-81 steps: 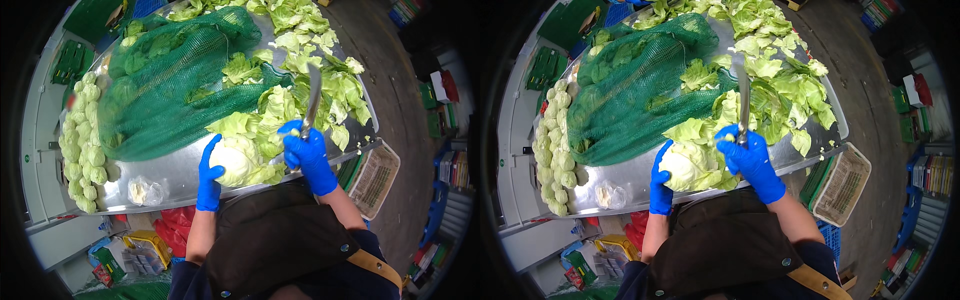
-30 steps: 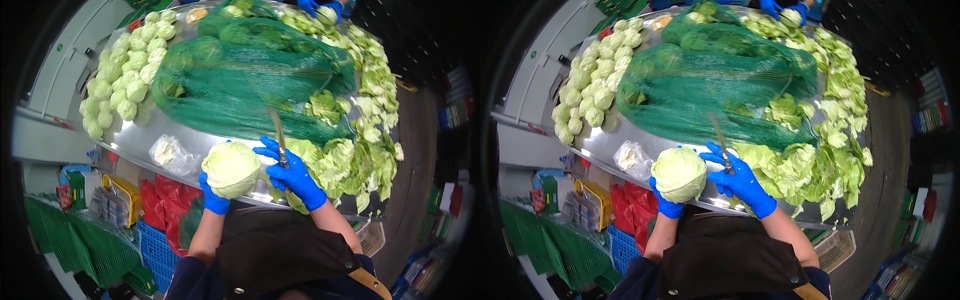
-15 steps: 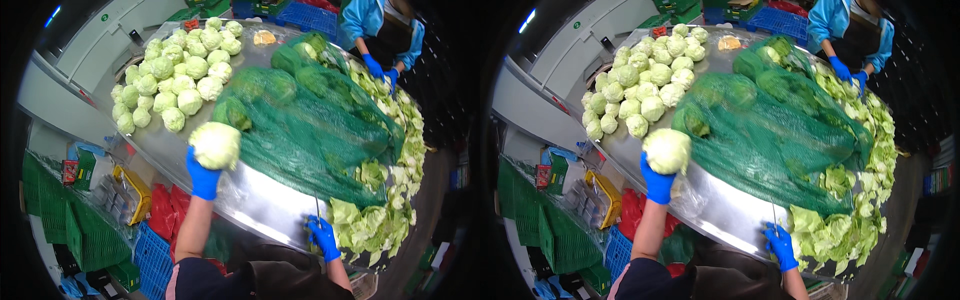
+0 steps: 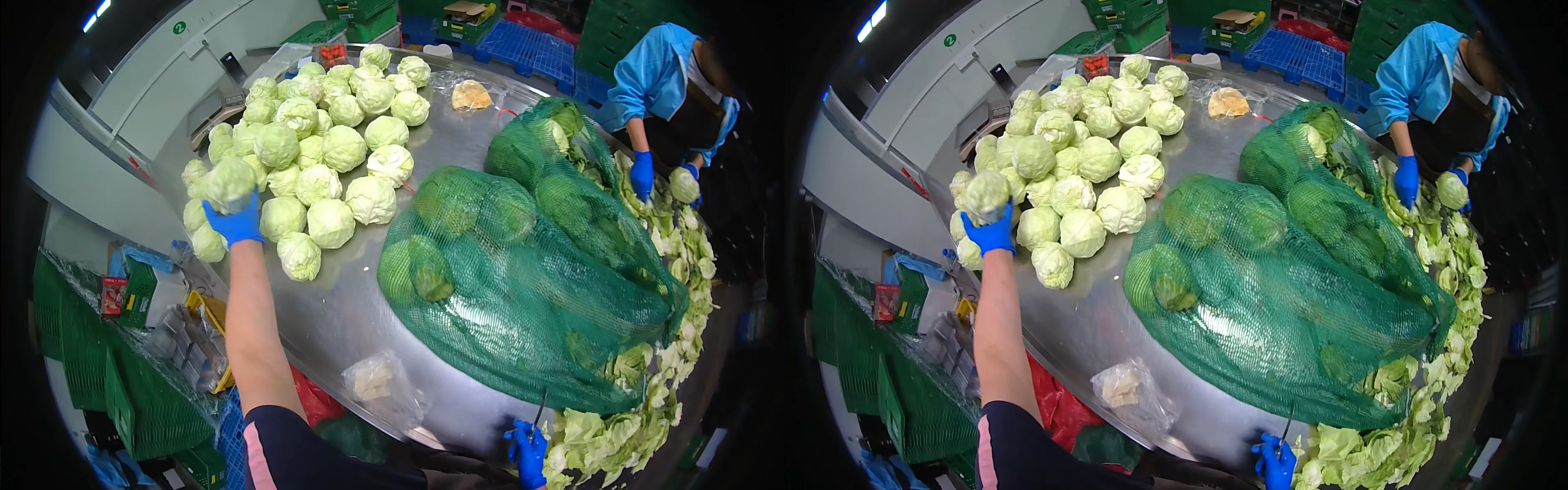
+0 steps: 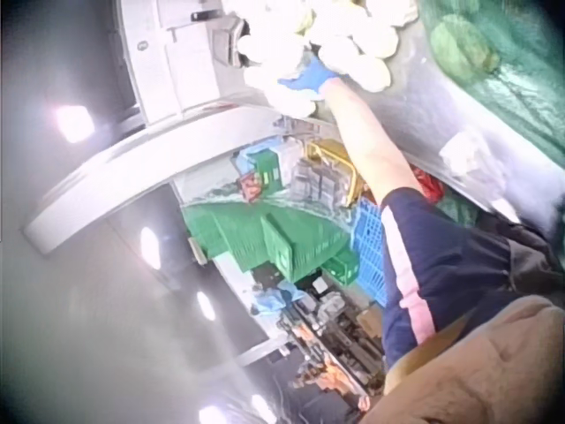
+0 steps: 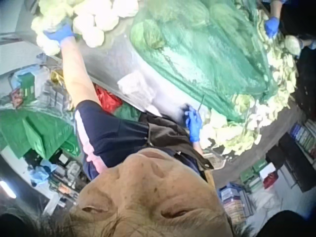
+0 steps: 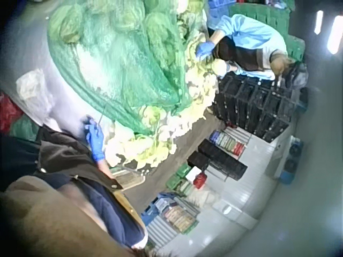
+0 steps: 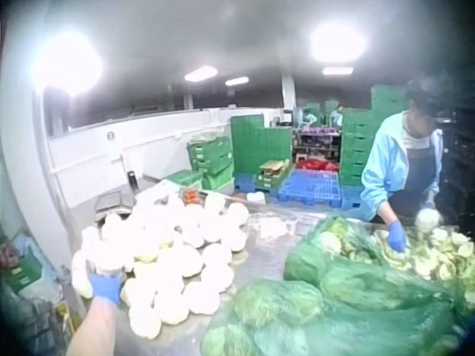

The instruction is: The person trims cabbages using a knife, removing outer leaves and placing the trimmed heads in a pile on a metal table.

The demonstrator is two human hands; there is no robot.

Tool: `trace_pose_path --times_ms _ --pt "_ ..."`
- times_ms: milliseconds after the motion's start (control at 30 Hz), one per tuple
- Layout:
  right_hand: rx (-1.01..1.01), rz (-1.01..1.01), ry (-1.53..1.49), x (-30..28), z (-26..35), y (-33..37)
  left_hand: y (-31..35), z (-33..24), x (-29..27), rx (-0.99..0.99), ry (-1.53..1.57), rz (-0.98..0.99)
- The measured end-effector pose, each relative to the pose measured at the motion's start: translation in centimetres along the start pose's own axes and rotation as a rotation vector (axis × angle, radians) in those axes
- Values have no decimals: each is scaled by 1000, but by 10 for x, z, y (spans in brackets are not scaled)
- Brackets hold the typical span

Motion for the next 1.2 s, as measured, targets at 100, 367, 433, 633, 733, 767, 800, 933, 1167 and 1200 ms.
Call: trace_pose_path --times_ms 100,367,433,633,733,767,800,933,1167,1200 --pt "75 56 42 -8 -38 -4 -36 -15 4 100 47 -20" --pt "144 28 -23 17 -4 -4 36 42 -2 -233 -806 267" --pt "144 35 -5 16 -3 3 69 44 -32 -326 -1068 420" --pt "67 68 17 10 -8 6 199 27 -97 -558 -1652 729" --pt "36 111 28 12 -12 10 242 9 -131 -622 -1686 805" --pt "26 123 36 11 -15 12 255 5 -140 -602 -1717 804" --pt "17 131 42 11 -18 13 266 2 -149 -584 -1747 808" --pt "30 154 50 12 -12 25 288 3 -183 -530 -1690 789" --pt "-50 222 -5 12 -23 30 299 30 -207 -508 -1490 643" --pt "-51 227 -9 12 -25 30 301 33 -208 -492 -1520 634"
Point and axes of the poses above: each hand's wrist, its own y-axis away from the middle knuckle, its own x-axis out of the palm, z = x × y, the point moved 4 cm from there along -y, towards the middle knuckle, and after that the axes turned 13 degrees about -z, right-handed, at the moved point
